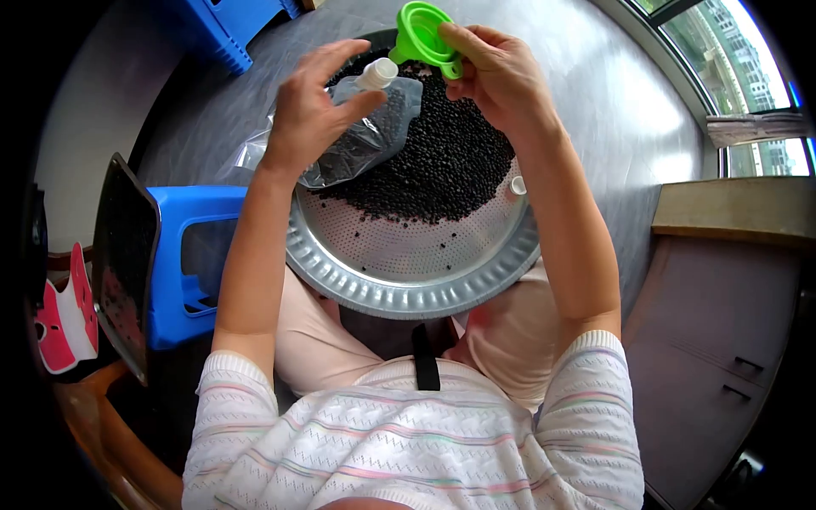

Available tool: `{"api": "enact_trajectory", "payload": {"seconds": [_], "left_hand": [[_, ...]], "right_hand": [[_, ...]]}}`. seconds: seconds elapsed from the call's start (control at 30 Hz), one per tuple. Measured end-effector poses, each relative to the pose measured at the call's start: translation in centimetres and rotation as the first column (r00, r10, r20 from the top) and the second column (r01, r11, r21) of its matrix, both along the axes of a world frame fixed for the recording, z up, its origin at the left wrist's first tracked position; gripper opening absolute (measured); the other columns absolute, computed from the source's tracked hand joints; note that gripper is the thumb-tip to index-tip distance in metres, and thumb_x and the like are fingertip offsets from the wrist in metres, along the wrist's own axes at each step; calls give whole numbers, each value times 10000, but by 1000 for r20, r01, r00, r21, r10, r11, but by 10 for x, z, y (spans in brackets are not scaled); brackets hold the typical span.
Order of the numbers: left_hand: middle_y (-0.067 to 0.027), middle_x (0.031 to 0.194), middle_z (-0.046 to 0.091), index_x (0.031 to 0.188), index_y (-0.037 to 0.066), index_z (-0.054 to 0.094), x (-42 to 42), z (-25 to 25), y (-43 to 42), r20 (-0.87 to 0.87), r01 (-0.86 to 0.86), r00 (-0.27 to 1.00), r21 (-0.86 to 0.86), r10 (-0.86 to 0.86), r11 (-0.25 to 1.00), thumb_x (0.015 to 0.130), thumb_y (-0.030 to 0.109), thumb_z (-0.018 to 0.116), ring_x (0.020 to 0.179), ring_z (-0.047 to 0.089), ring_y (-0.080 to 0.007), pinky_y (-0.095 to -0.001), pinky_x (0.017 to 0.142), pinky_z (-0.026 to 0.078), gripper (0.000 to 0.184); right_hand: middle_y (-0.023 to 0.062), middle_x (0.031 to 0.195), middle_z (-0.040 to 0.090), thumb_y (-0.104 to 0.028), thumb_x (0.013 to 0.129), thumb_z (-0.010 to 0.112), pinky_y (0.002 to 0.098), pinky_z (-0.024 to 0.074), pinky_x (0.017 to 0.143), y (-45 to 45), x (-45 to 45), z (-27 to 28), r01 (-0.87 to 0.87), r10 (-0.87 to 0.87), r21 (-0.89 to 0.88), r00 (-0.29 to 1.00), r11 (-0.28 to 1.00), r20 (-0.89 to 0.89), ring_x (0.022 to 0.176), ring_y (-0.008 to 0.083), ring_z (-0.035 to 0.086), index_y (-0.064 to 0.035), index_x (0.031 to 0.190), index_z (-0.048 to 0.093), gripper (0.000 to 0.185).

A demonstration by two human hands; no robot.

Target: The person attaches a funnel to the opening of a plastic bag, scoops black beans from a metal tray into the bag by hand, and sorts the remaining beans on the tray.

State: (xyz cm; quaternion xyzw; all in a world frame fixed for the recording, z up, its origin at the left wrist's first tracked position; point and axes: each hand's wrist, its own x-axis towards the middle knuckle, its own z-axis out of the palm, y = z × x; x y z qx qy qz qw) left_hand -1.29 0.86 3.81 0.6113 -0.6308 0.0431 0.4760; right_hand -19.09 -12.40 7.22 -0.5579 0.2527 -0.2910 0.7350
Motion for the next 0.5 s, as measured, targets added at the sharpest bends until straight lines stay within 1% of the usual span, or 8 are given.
{"api": "enact_trajectory", "payload": {"seconds": [0.07, 0.13, 0.2, 0.23, 0.33, 0.4, 0.43, 0.5], "left_hand": [[-95, 1123, 624, 1133, 58, 609, -2, -8, -6, -133, 100, 987, 94, -87, 991, 696, 246, 787, 1042, 591, -222, -335, 920, 443, 507], [-89, 1059, 650, 1128, 54, 614, -5, -13, -9, -247, 131, 964, 142, -93, 981, 705, 241, 785, 978, 619, -197, -313, 876, 465, 493], [-82, 1012, 667, 1116, 53, 623, -7, -15, -11, -316, 153, 945, 218, -79, 964, 712, 234, 781, 936, 634, -182, -302, 849, 476, 470], [-53, 952, 682, 1098, 56, 637, -6, -18, -13, -328, 155, 940, 163, -95, 974, 736, 208, 767, 886, 630, -130, -285, 824, 480, 414], [-27, 944, 681, 1087, 49, 640, -7, -26, -17, -452, 179, 886, 136, -100, 974, 770, 164, 743, 878, 603, -89, -264, 818, 474, 353], [-10, 950, 672, 1079, 45, 643, -4, -29, -16, -572, 257, 805, 98, -157, 961, 790, 134, 725, 882, 585, -73, -249, 817, 468, 313], [-2, 952, 668, 1075, 43, 645, -3, -30, -16, -625, 292, 758, 75, -183, 953, 800, 119, 716, 884, 576, -65, -241, 817, 465, 294], [-3, 972, 658, 1071, 33, 644, 2, -33, -15, -734, 394, 625, 1, -267, 919, 804, 106, 711, 906, 575, -70, -236, 829, 462, 284]], "right_hand": [[48, 679, 606, -239, 875, 638, 213, 507, 440, -1, 8, 3, -46, 39, -63, 993, 997, -115, 501, 90, 569, 37, 936, 628, 284], [48, 683, 608, -246, 875, 638, 216, 508, 439, 2, 13, 2, -84, 48, -138, 968, 987, -247, 511, 87, 571, 30, 923, 635, 280], [47, 693, 607, -260, 879, 631, 214, 511, 440, 5, 18, -2, -75, 18, -189, 958, 979, -288, 527, 89, 576, 22, 929, 644, 287], [48, 696, 608, -263, 879, 630, 213, 512, 441, 6, 20, -4, -79, 16, -205, 956, 975, -293, 529, 91, 577, 24, 934, 644, 293], [52, 716, 613, -286, 884, 621, 208, 520, 449, 8, 26, -7, -98, 32, -209, 954, 973, -300, 539, 95, 584, 29, 956, 640, 324], [55, 727, 617, -306, 889, 612, 206, 521, 449, 10, 29, -6, -129, 66, -201, 954, 971, -293, 547, 96, 591, 31, 970, 637, 347], [58, 737, 617, -364, 913, 561, 227, 529, 476, 13, 29, -3, -157, 73, -239, 943, 958, -326, 570, 110, 605, 32, 1029, 618, 417], [66, 743, 622, -408, 922, 524, 238, 537, 514, 16, 24, 4, -130, 74, -194, 959, 972, -272, 612, 123, 621, 40, 1061, 601, 475]]}}
